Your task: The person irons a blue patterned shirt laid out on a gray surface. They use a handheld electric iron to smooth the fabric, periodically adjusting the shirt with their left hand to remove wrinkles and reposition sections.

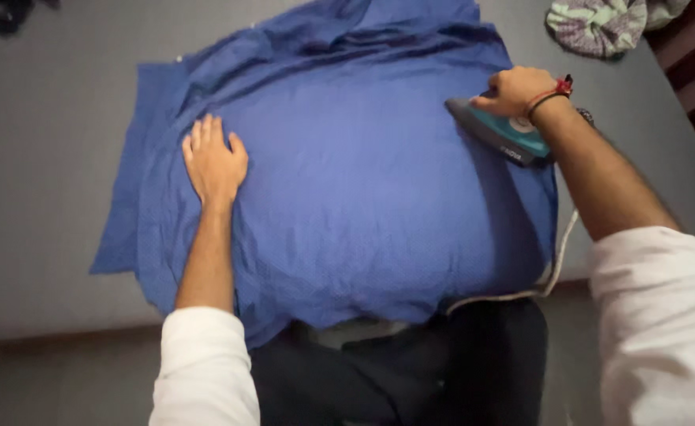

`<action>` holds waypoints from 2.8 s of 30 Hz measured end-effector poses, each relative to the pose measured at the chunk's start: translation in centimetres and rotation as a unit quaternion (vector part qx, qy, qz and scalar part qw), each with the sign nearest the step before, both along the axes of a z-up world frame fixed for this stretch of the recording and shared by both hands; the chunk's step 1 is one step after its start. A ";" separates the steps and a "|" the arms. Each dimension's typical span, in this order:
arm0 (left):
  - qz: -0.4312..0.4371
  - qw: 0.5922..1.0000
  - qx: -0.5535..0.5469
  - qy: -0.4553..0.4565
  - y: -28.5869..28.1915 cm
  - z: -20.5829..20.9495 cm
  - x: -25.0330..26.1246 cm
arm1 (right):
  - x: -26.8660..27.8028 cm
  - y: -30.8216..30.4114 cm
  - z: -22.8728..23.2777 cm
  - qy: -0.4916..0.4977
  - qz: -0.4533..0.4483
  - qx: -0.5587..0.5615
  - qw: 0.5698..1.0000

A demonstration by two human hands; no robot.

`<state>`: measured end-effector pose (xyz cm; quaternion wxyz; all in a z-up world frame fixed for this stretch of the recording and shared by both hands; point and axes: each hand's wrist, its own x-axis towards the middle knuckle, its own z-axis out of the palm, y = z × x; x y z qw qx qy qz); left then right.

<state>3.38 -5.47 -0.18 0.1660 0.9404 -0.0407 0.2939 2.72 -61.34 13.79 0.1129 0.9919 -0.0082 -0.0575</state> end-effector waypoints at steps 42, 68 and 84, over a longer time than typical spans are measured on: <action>-0.110 0.986 0.115 0.040 7.3 0.7 -2.5 | -13.4 10.7 2.1 0.020 0.354 -0.007 0.935; -0.231 0.959 0.081 0.145 -8.8 3.7 -10.1 | -4.6 14.9 -1.8 -0.164 0.164 0.055 0.971; -0.068 0.989 0.084 0.097 5.5 0.9 -7.8 | -9.3 15.5 1.1 -0.029 0.361 0.011 0.932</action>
